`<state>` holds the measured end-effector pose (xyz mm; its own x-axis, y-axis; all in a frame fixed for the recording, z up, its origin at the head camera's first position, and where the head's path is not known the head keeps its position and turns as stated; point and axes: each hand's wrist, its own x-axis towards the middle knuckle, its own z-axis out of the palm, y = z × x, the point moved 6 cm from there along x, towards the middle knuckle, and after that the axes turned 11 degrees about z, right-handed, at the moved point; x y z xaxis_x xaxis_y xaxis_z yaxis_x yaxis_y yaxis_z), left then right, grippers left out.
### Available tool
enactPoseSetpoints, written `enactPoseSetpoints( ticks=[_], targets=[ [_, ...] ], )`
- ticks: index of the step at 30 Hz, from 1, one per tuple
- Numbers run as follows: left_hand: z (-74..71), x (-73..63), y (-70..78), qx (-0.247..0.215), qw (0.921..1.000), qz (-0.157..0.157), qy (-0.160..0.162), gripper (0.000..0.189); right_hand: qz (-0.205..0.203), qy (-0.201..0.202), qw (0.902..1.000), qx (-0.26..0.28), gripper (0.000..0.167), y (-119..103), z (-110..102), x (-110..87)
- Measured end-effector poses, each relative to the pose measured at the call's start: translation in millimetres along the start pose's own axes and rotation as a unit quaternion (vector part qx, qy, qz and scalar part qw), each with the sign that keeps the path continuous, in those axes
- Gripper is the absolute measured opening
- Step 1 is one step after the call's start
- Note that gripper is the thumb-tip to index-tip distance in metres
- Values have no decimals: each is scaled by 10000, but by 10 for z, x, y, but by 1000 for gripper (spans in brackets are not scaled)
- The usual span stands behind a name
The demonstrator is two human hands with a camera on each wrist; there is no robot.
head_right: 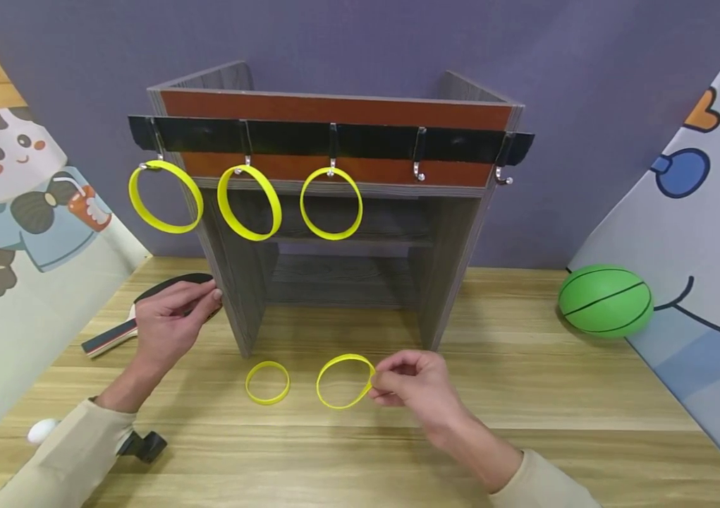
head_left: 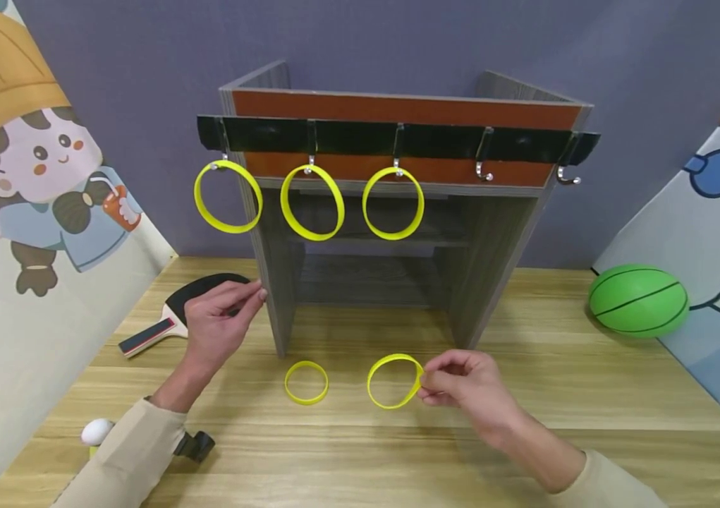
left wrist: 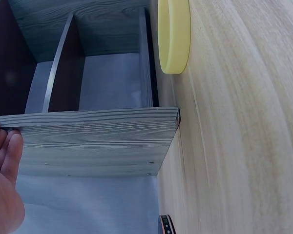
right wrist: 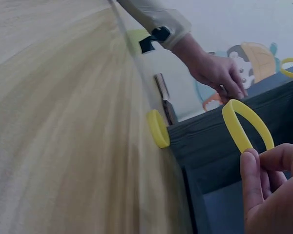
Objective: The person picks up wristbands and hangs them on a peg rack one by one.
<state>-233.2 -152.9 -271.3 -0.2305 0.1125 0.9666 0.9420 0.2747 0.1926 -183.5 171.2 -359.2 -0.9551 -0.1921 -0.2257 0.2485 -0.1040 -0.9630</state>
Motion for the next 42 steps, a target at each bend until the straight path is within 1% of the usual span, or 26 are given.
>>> enactPoseSetpoints(
  ticks=[8,12,17,23,31,36,39,42],
  targets=[
    [-1,-5,-7,-14,10000,7,-3,25,-381,153,9986,321,6,-220,-139,-64],
    [-1,-7,-7,29,10000,0,-4,24,-542,249,9971,477,10,-339,-175,-87],
    [-12,-5,-2,59,10000,-8,-18,24,-719,176,9943,771,14,-485,-186,-106],
    [-18,-4,0,9,10000,6,-24,25,-927,148,9878,1240,16,-703,-205,-128],
    [-21,-7,2,55,10000,11,-26,25,-1328,227,9756,1731,10,-1058,-259,-195],
    [-22,-4,5,14,10000,-3,3,24,-1367,301,9720,1886,5,-1213,-286,-200],
    [-21,-2,6,19,10000,0,-2,24,-1385,323,9695,1995,5,-1302,-292,-199],
    [-19,-4,7,52,10000,15,-24,25,-1486,319,9668,2055,5,-1402,-289,-212]
  ],
)
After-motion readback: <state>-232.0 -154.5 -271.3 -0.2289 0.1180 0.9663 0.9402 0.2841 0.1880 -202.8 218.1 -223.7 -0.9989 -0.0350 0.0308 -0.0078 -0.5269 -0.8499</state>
